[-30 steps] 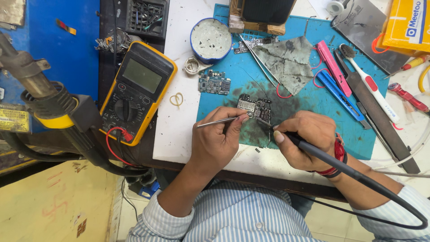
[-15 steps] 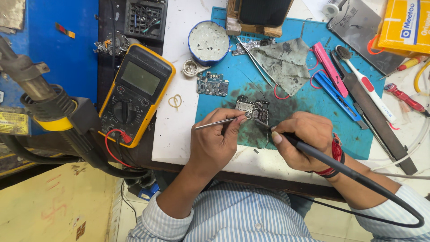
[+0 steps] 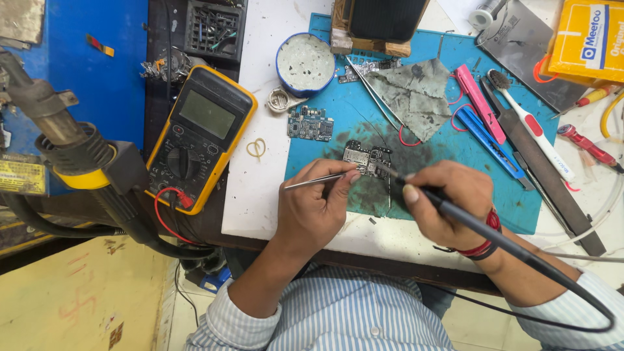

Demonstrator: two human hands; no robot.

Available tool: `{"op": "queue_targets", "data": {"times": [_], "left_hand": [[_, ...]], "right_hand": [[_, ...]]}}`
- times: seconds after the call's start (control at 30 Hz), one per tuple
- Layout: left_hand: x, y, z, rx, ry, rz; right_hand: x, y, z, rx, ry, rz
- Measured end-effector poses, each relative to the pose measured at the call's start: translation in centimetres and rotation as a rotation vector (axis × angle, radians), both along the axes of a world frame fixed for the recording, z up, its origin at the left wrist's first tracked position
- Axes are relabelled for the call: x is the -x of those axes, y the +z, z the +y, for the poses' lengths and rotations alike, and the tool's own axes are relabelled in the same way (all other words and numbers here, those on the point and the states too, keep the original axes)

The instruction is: The person uses a soldering iron and tweezers to apply solder to multiple points on a small circuit board. After soldering, they use a toothbrush to clean the board's surface.

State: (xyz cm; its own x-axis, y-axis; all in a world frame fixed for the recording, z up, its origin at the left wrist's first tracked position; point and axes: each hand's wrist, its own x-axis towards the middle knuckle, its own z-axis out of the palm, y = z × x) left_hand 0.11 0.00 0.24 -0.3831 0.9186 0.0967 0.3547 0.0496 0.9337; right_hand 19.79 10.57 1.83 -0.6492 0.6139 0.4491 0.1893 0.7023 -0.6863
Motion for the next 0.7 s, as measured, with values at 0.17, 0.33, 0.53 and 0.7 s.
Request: {"op": "queue_targets", "data": {"times": [0.17, 0.33, 0.53, 0.7], "left_hand": [[0.0, 0.0, -0.2, -0.032, 0.059, -0.051], [-0.2, 0.1, 0.0, -0.051, 0.051, 0.018], [-0.1, 0.1, 0.1, -0.045, 0.046, 0.039], [-0.1, -0.1, 0.1, -0.083, 0.039, 0.025]], "right_hand": [[1.0, 0.5, -0.3, -0.099, -0.064, -0.111], [1.7, 0.9, -0.4, -0.174, -0.049, -0.224], [0.9, 0.4, -0.5, -0.104, -0.061, -0.205], [0.5, -1.7, -1.4, 0.316, -0.052, 0.324]]}}
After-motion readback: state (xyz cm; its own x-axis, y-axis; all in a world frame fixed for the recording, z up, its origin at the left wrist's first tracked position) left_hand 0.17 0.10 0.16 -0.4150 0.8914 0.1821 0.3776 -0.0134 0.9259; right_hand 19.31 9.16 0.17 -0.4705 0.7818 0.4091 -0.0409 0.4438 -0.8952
